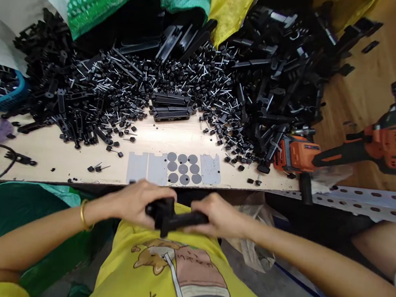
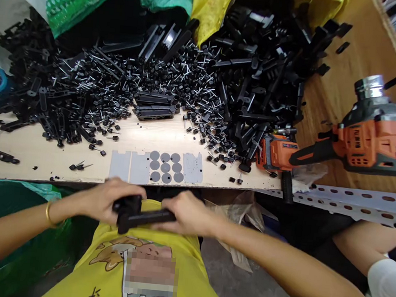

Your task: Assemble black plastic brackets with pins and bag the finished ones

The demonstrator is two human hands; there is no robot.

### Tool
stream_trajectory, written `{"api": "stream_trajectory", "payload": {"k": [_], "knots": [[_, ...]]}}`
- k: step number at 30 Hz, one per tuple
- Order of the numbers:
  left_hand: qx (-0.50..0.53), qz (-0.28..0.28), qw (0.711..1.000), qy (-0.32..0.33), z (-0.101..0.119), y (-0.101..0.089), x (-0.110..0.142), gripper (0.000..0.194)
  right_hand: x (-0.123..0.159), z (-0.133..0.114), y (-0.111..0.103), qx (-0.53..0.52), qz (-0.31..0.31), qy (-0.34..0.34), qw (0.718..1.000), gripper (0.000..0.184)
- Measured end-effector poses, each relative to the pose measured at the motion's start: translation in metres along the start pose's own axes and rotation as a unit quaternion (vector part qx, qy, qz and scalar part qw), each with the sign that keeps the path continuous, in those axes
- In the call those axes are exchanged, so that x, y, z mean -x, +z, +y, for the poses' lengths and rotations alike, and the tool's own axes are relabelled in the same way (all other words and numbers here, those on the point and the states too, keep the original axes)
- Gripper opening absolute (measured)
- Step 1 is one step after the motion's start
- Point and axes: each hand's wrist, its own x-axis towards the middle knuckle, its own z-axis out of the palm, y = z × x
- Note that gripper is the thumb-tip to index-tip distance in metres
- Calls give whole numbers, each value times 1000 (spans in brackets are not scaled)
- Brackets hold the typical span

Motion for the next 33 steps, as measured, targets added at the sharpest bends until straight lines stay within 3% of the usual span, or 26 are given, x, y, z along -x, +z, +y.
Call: {"api": "stream_trajectory", "payload": {"k": [3,5,11,14,16,20,23,25,29,33], "knots": [[164,127,978,-36,18,26,9,42,4,-16,20,-258,12,11,966,45],[224,197,950,-92,25,39,11,42,0,-19,27,-341,22,28,939,48],[337,273,884,-174,35,47,11,43,-17,-17,36,-427,32,61,901,52],[415,339,830,-156,44,43,4,47,-27,-24,41,-503,28,62,862,52],[419,382,815,-121,47,36,-4,50,-36,-29,39,-506,58,29,860,55],[290,427,848,-117,33,15,-21,51,-56,-26,28,-482,113,37,868,57],[271,407,860,-146,13,7,-28,47,-67,-14,22,-506,136,56,850,56],[266,388,869,-156,4,5,-30,44,-71,-6,19,-501,143,47,852,54],[222,346,896,-170,3,0,-30,41,-68,8,1,-426,117,25,897,50],[156,294,930,-158,14,-2,-29,42,-59,12,-27,-268,82,23,960,49]]}}
